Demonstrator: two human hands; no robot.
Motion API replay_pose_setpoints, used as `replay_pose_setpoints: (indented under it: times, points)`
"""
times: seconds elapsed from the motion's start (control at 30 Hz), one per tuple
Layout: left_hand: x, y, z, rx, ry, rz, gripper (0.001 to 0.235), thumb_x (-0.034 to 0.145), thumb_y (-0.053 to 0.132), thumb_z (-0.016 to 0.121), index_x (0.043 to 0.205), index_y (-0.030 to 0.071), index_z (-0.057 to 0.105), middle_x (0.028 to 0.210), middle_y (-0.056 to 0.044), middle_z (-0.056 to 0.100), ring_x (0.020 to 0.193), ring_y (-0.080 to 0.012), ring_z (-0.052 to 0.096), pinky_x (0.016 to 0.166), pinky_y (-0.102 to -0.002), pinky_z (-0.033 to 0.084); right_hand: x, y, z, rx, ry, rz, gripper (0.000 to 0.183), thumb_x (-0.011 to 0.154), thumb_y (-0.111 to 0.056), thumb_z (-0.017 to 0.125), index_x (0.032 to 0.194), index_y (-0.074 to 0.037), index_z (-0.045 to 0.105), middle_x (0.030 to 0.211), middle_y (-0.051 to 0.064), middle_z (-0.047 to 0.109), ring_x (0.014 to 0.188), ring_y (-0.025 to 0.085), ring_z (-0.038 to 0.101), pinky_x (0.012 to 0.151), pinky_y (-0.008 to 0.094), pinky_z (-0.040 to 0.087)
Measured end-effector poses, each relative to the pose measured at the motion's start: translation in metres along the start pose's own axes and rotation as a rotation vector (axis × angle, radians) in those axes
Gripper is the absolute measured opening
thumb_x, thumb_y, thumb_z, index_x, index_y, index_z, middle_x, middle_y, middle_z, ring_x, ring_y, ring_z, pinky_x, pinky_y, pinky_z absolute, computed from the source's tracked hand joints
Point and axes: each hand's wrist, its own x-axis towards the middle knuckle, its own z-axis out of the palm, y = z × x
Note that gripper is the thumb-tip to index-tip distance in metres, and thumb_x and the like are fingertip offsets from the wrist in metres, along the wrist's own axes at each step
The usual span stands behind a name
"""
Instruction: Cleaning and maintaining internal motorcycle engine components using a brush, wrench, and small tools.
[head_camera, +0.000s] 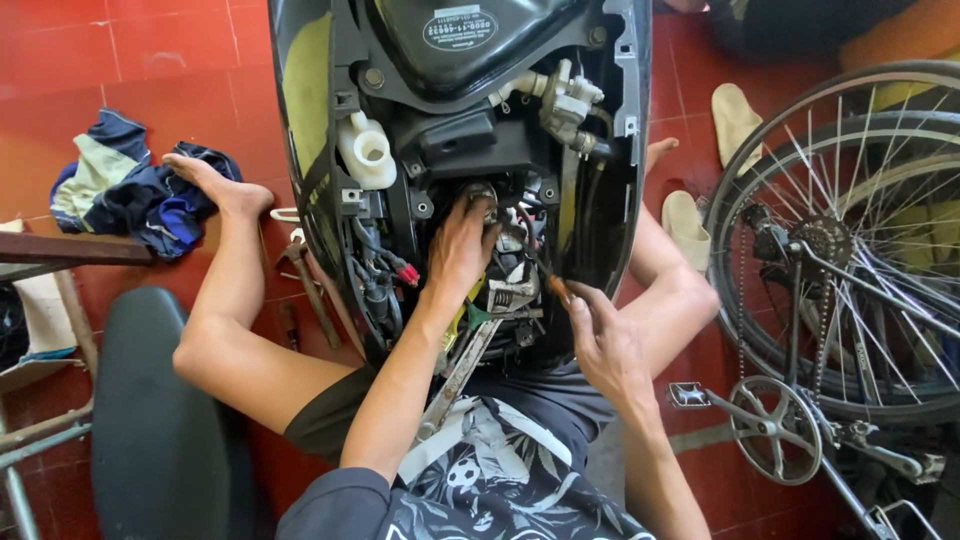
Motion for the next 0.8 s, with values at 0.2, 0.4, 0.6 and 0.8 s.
replay_pose_setpoints:
  times: [0.2, 0.4, 0.6, 0.8]
  points:
    - [-0.015, 0.011, -0.017, 0.108, -0.178, -0.093, 0.026, 0.099, 0.038, 0.061, 0.109, 0.016, 0.07, 0.105, -0.01, 0.07, 0.094, -0.042, 0.074, 0.078, -0.056, 0.061, 0.0, 0.005, 0.01, 0.151, 0.031, -0.005, 0.034, 0.105, -0.031, 0.051, 0.132, -0.023, 0.069, 0.111, 0.013, 0.078, 0.11, 0.034, 0.072, 0.093, 0.045, 0.057]
    - [-0.025, 0.042, -0.039, 0.091, -0.385, -0.131, 0.036, 0.102, 0.04, 0.047, 0.117, 0.016, 0.069, 0.103, -0.015, 0.076, 0.098, -0.0427, 0.074, 0.082, -0.059, 0.059, 0.001, 0.01, 0.022, 0.276, 0.023, 0.01, 0.036, 0.105, -0.028, 0.052, 0.134, -0.014, 0.068, 0.112, 0.019, 0.076, 0.11, 0.037, 0.072, 0.094, 0.048, 0.057]
    - [-0.027, 0.039, -0.036, -0.17, -0.413, -0.149, 0.042, 0.105, 0.034, 0.039, 0.107, 0.007, 0.072, 0.103, -0.023, 0.075, 0.107, -0.0478, 0.068, 0.089, -0.063, 0.054, 0.004, 0.025, 0.023, 0.693, -0.364, 0.123, 0.046, 0.107, -0.023, 0.042, 0.151, -0.007, 0.042, 0.071, 0.012, 0.05, 0.039, 0.015, 0.044, 0.022, 0.031, 0.043]
    - [-0.031, 0.058, -0.061, -0.19, -0.408, -0.104, 0.04, 0.105, 0.033, 0.043, 0.108, 0.004, 0.072, 0.103, -0.024, 0.075, 0.109, -0.0468, 0.068, 0.094, -0.061, 0.053, 0.001, 0.018, 0.026, 0.897, -0.375, 0.198, 0.047, 0.108, -0.025, 0.042, 0.151, -0.005, 0.039, 0.077, 0.007, 0.041, 0.04, 0.005, 0.036, 0.017, 0.023, 0.032]
